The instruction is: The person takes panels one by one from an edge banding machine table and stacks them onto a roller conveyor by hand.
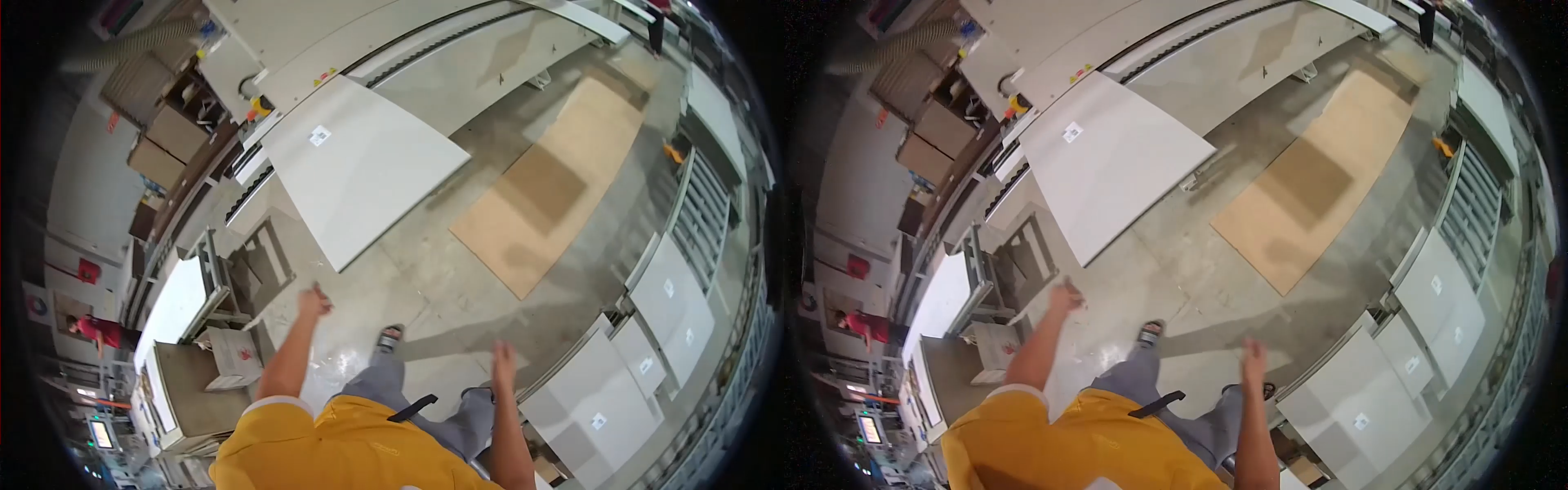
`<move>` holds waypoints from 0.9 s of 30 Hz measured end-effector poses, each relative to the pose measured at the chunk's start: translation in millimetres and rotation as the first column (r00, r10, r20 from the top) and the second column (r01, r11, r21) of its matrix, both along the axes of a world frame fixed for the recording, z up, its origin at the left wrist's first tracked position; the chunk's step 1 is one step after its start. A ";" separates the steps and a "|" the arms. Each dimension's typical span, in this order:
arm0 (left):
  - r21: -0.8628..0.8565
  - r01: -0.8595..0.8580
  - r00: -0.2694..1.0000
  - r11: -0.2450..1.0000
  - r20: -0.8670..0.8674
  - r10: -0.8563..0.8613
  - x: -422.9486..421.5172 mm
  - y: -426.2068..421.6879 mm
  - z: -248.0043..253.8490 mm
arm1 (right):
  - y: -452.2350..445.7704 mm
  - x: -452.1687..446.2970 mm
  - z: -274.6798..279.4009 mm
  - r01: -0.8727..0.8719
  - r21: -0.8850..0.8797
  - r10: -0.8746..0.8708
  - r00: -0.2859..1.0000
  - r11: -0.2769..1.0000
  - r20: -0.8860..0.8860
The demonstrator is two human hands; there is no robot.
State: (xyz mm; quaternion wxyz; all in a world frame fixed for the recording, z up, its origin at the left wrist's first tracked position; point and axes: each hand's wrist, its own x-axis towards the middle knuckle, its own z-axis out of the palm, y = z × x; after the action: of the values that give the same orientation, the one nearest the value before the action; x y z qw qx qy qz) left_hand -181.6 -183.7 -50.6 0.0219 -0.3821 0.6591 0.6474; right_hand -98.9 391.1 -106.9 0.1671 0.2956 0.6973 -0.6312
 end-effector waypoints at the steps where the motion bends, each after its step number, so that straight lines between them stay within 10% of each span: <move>1: -0.038 -0.194 0.981 0.980 -0.005 0.194 -25.2 -6.9 61.5 | -51.5 -22.0 37.6 -0.035 -0.294 0.030 0.999 0.955 -0.021; 4: -0.445 -0.095 0.992 0.891 -0.122 0.044 -75.7 -51.7 160.3 | -185.2 -67.6 170.5 -0.306 -0.537 0.233 0.951 0.786 -0.201; 6: -0.879 -0.062 0.964 0.473 -0.175 -0.200 -101.8 -61.8 204.3 | -252.0 -80.6 223.2 -0.232 -0.624 0.159 0.972 0.746 -0.171; 10: -0.915 -0.049 0.833 0.401 -0.259 -0.490 -137.2 -98.2 212.4 | -347.1 -86.6 248.2 0.058 -0.776 -0.085 0.996 0.628 0.006; 14: -0.912 0.022 0.770 0.409 -0.245 -0.588 -152.9 -132.9 211.1 | -394.9 -81.5 273.7 0.334 -0.562 -0.267 0.942 0.757 0.201; 24: -0.987 -0.160 0.836 -0.001 -0.134 -0.532 -263.5 -332.4 241.8 | -440.6 -46.6 288.8 0.310 -0.416 -0.193 0.935 0.855 0.299; 27: -0.973 -0.195 0.745 -0.121 -0.067 -0.663 -352.3 -443.5 181.7 | -451.2 -40.6 299.2 0.296 -0.340 -0.170 0.919 0.893 0.355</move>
State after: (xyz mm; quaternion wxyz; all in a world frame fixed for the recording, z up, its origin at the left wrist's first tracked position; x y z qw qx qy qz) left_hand -533.9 -627.3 131.1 -0.3310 0.0804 0.9400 0.0167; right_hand -139.5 -60.1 192.3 0.2535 0.4361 0.4820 -0.7164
